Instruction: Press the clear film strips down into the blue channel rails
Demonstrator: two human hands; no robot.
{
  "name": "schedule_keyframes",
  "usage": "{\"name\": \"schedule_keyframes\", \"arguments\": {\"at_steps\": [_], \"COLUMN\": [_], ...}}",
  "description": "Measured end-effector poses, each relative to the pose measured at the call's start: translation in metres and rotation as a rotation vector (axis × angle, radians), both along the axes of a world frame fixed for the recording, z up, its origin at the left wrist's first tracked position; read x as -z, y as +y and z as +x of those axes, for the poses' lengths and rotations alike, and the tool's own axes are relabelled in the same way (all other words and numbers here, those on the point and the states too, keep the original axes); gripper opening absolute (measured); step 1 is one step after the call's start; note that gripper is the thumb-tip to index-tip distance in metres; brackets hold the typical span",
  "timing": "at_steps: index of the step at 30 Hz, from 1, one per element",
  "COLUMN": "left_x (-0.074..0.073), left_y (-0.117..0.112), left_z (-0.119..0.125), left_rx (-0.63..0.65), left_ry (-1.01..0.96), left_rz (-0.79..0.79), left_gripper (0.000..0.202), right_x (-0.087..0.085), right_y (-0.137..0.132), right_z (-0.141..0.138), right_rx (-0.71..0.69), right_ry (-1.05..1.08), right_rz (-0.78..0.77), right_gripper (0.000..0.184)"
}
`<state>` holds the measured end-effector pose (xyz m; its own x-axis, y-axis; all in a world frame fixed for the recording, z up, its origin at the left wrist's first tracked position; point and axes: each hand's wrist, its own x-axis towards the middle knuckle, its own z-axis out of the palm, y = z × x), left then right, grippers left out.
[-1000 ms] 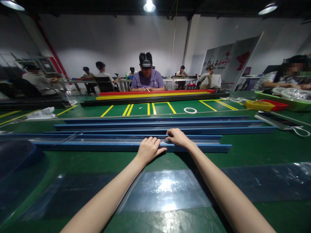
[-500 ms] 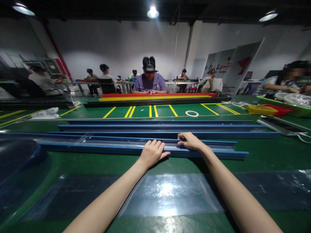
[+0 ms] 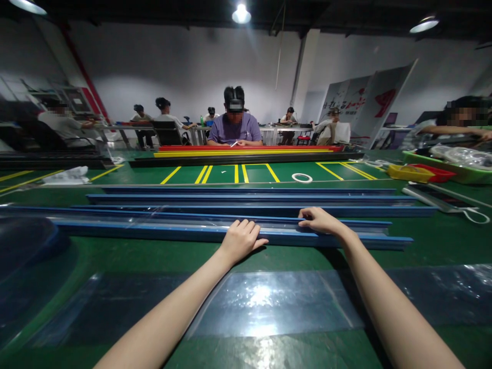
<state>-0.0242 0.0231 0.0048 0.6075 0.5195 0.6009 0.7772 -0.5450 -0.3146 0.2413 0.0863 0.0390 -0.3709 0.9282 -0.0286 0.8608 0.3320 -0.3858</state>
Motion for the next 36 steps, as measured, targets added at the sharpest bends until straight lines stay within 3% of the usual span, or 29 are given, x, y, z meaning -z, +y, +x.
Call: {"name": "schedule_keyframes", "arguments": {"at_steps": [5,14,36], "left_x": [0.0,0.001,0.001], "left_y": [0.0,0.001,0.003], "left_z": [0.0,0.0,-0.001], "left_rx": [0.007,-0.003,0.002], "left_ry": [-0.009,-0.007,-0.023], "left_rz": [-0.002,0.014,-0.049], "left_gripper": [0.038,0.037,0.038], "right_x": [-0.005,0.002,0.002], "right_y": [-0.005,-0.004,-0.005], "right_z": [-0.002,-0.018,-0.018], "right_rx": [-0.005,0.16,0.139], "right_ry": [0.044,-0.163,-0.17], "right_rz": [-0.042,0.127,0.12], "right_gripper": [0.021,0.037,0.038]}}
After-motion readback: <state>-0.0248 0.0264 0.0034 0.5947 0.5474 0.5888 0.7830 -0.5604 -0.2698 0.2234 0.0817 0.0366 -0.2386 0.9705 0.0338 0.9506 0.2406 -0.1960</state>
